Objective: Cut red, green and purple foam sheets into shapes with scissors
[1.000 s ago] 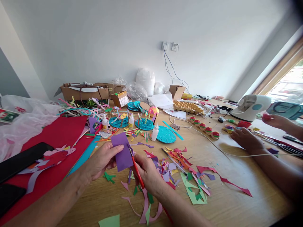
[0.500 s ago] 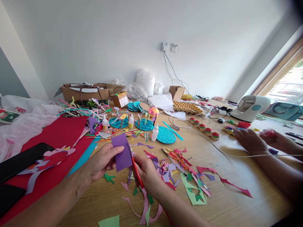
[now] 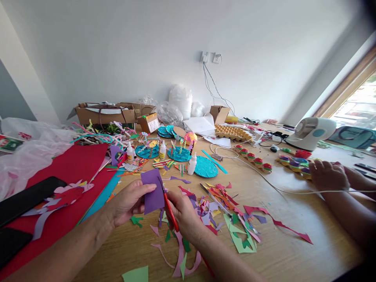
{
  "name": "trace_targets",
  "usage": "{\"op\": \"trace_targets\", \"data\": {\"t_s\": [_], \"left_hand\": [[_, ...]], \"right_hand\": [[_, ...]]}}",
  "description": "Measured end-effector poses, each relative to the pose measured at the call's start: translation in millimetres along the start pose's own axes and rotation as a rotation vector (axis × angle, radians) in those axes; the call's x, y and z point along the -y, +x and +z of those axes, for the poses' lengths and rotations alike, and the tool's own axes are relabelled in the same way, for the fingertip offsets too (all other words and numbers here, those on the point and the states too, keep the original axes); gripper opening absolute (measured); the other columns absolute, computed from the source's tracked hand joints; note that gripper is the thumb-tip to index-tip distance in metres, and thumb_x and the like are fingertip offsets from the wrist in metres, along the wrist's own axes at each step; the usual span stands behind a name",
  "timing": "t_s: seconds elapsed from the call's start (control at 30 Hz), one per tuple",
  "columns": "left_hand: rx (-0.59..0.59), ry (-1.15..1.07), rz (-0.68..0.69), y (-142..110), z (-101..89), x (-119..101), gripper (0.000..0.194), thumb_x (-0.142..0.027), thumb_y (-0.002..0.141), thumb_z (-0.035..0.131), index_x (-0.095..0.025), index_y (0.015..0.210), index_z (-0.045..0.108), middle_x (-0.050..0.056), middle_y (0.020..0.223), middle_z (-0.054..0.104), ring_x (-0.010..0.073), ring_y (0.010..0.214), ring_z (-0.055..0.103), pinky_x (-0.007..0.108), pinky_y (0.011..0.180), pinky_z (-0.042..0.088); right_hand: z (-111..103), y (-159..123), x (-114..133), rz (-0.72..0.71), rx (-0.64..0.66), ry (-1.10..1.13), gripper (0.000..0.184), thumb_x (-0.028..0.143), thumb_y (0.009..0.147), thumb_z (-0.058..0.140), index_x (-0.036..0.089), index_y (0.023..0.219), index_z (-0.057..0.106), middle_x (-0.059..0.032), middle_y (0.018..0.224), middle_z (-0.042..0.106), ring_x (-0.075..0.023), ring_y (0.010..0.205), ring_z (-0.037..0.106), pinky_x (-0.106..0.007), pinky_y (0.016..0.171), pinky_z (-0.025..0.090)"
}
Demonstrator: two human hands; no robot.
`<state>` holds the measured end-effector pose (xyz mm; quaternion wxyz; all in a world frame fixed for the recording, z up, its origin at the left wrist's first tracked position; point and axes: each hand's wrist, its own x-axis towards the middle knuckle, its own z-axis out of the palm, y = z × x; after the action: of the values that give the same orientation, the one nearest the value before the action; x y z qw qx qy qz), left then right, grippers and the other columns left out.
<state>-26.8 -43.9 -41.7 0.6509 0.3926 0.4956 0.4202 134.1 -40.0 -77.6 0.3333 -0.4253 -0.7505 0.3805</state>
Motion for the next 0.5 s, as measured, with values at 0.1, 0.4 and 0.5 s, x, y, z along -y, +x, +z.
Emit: {"op": "trace_targets", "data": {"t_s": [0.1, 0.4, 0.5], "left_hand": [[-0.002, -0.004, -0.012, -0.7, 1.6, -1.4, 0.026, -0.037, 0.062, 0.072, -0.015, 0.069, 0.059, -0.004, 0.052, 0.058, 0.0044, 0.039, 0.045, 0.013, 0.035, 0.029], [-0.119, -0.079, 0.059, -1.0, 6.4, -3.2, 0.030, -0.038, 0.058, 0.074, -0.018, 0.072, 0.056, -0.006, 0.052, 0.059, 0.0060, 0.041, 0.050, 0.014, 0.036, 0.035], [-0.103, -0.060, 0.051, -1.0, 6.3, -2.6, 0.031, -0.039, 0.058, 0.074, -0.017, 0.071, 0.058, -0.006, 0.050, 0.059, 0.0054, 0.039, 0.049, 0.013, 0.035, 0.035]], "right_hand": [[0.7, 0.2, -1.7, -0.011, -0.004, 0.001, 0.029, 0.033, 0.085, 0.037, 0.016, 0.066, 0.052, 0.0032, 0.056, 0.041, -0.0092, 0.054, 0.036, -0.019, 0.048, 0.027], [2.7, 1.5, -3.8, 0.014, 0.001, -0.006, 0.030, 0.034, 0.085, 0.038, 0.017, 0.065, 0.051, 0.0030, 0.050, 0.045, -0.0092, 0.048, 0.040, -0.019, 0.046, 0.028], [1.6, 0.7, -1.7, 0.026, 0.018, -0.002, 0.029, 0.032, 0.085, 0.039, 0.017, 0.064, 0.052, 0.0033, 0.049, 0.045, -0.0088, 0.047, 0.041, -0.018, 0.045, 0.028]]}}
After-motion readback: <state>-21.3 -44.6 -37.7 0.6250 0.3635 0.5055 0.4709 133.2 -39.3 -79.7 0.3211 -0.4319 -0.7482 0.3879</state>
